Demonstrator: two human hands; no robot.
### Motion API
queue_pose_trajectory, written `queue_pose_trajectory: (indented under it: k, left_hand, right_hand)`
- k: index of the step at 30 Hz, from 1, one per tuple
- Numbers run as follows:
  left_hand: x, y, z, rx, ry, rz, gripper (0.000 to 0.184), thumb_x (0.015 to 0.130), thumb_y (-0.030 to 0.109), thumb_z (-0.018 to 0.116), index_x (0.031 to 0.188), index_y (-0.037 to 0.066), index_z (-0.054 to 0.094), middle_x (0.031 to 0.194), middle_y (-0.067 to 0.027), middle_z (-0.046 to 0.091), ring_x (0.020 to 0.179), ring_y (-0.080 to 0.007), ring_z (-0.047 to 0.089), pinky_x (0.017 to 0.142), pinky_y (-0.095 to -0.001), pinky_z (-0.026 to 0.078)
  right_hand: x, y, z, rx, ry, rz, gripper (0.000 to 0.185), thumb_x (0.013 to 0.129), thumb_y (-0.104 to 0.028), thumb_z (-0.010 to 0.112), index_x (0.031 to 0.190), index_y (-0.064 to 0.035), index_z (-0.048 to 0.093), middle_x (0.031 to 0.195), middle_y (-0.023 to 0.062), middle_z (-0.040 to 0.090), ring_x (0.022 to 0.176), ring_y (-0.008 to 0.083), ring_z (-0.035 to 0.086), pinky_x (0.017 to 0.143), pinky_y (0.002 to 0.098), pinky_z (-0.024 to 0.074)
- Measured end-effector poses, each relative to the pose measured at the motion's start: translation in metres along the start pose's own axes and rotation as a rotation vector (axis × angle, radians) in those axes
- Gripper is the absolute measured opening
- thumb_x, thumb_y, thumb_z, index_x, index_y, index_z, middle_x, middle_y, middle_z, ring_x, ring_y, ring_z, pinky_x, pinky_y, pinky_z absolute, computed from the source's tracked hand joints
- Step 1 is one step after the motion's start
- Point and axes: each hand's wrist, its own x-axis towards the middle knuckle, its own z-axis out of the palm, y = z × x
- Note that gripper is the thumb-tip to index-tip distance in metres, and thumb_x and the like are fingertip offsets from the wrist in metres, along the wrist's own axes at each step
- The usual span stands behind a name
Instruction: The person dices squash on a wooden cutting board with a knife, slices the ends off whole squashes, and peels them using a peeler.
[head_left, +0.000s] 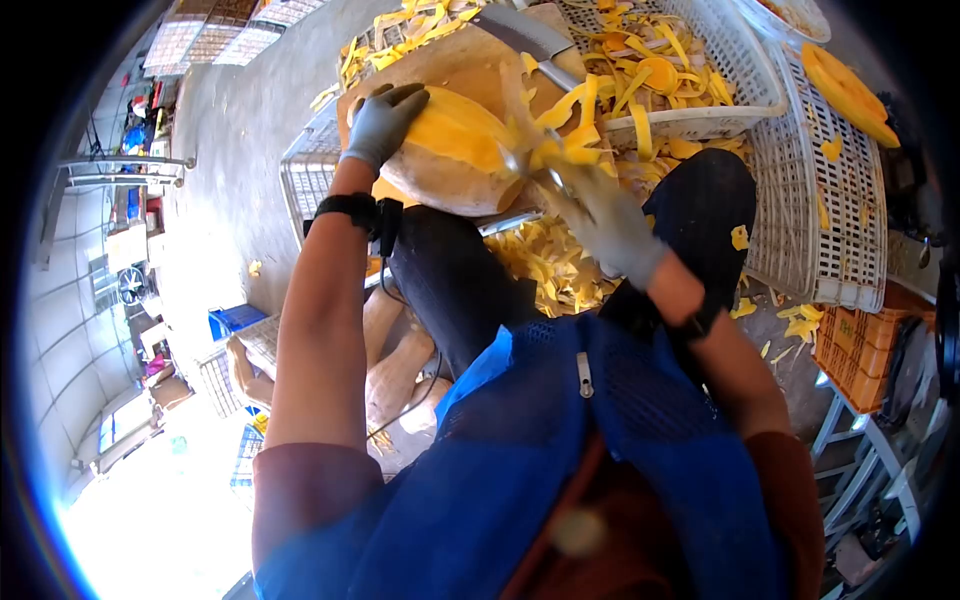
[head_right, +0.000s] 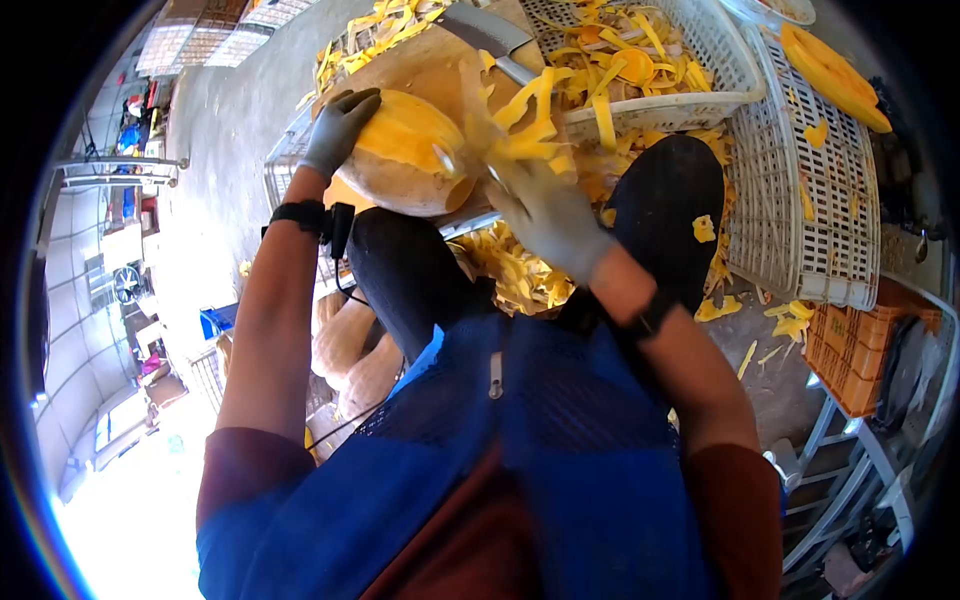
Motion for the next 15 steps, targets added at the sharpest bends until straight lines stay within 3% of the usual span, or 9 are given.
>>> queue_pose_trajectory:
  k: [3,5,6,7,9,10,12,15]
  left_hand:
    - [-0.004,-0.002,0.004,-0.057,0.020,-0.056,0.043,0.081,0.047,0.056,0.110,0.017,0.067,0.123,-0.0174,0.056,0.115,-0.0316,0.052,0.105,-0.0343,0.029]
    - [-0.004,-0.001,0.003,-0.106,0.002,-0.082,0.043,0.081,0.047,0.056,0.110,0.017,0.067,0.124,-0.0179,0.056,0.115,-0.0316,0.052,0.105,-0.0342,0.029]
    - [-0.002,-0.007,0.007,0.004,0.053,-0.006,0.042,0.081,0.045,0.057,0.110,0.016,0.067,0.122,-0.0174,0.057,0.113,-0.0305,0.054,0.102,-0.0333,0.034]
    - [0.000,-0.001,0.002,-0.087,0.031,-0.068,0.042,0.081,0.044,0.057,0.110,0.015,0.067,0.121,-0.0174,0.058,0.112,-0.0303,0.054,0.100,-0.0330,0.035]
    - [-0.006,0.018,-0.004,-0.259,-0.075,-0.193,0.041,0.081,0.042,0.057,0.109,0.014,0.067,0.119,-0.0173,0.059,0.109,-0.0299,0.056,0.097,-0.0323,0.039]
    - [-0.003,0.011,-0.003,-0.101,-0.009,-0.057,0.040,0.082,0.040,0.058,0.109,0.013,0.067,0.118,-0.0166,0.060,0.108,-0.0288,0.057,0.095,-0.0323,0.041]
    - [-0.003,0.005,-0.003,-0.083,-0.014,-0.028,0.040,0.082,0.040,0.058,0.109,0.012,0.067,0.119,-0.0160,0.059,0.108,-0.0288,0.057,0.095,-0.0321,0.041]
    - [-0.010,0.000,0.002,-0.127,0.020,-0.069,0.039,0.083,0.039,0.058,0.109,0.012,0.067,0.119,-0.0148,0.059,0.111,-0.0284,0.055,0.097,-0.0326,0.039]
  right_hand:
    - [0.052,0.014,0.017,-0.026,-0.083,0.007,0.046,0.086,-0.023,0.059,0.129,-0.0111,0.049,0.106,0.0200,0.055,0.085,0.0367,0.059,0.073,0.0418,0.0493]
    - [0.000,-0.001,0.026,-0.007,-0.090,0.031,0.040,0.086,-0.024,0.058,0.124,-0.0128,0.054,0.101,0.0195,0.057,0.086,0.0355,0.060,0.072,0.0417,0.0498]
    - [-0.027,0.001,0.028,-0.015,-0.092,0.019,0.037,0.087,-0.025,0.057,0.121,-0.0137,0.056,0.099,0.0193,0.057,0.086,0.0349,0.061,0.071,0.0416,0.0500]
    - [-0.058,0.020,0.032,-0.025,-0.224,-0.058,0.038,0.087,-0.026,0.057,0.123,-0.0131,0.056,0.100,0.0193,0.057,0.084,0.0348,0.061,0.069,0.0415,0.0499]
    - [-0.085,0.027,0.022,0.081,-0.314,0.032,0.036,0.087,-0.025,0.056,0.120,-0.0096,0.056,0.093,0.0192,0.058,0.084,0.0343,0.062,0.066,0.0418,0.0489]
    - [-0.066,0.024,0.014,0.088,-0.229,0.056,0.037,0.088,-0.025,0.056,0.121,-0.0085,0.055,0.091,0.0191,0.058,0.081,0.0338,0.061,0.066,0.0410,0.0486]
    - [-0.021,0.004,0.005,0.128,-0.063,0.137,0.040,0.089,-0.024,0.056,0.124,-0.0063,0.052,0.085,0.0189,0.059,0.076,0.0327,0.060,0.067,0.0394,0.0481]
    - [0.001,0.018,0.041,0.161,-0.121,0.162,0.037,0.088,-0.022,0.057,0.121,-0.0049,0.054,0.085,0.0196,0.060,0.075,0.0310,0.060,0.066,0.0379,0.0474]
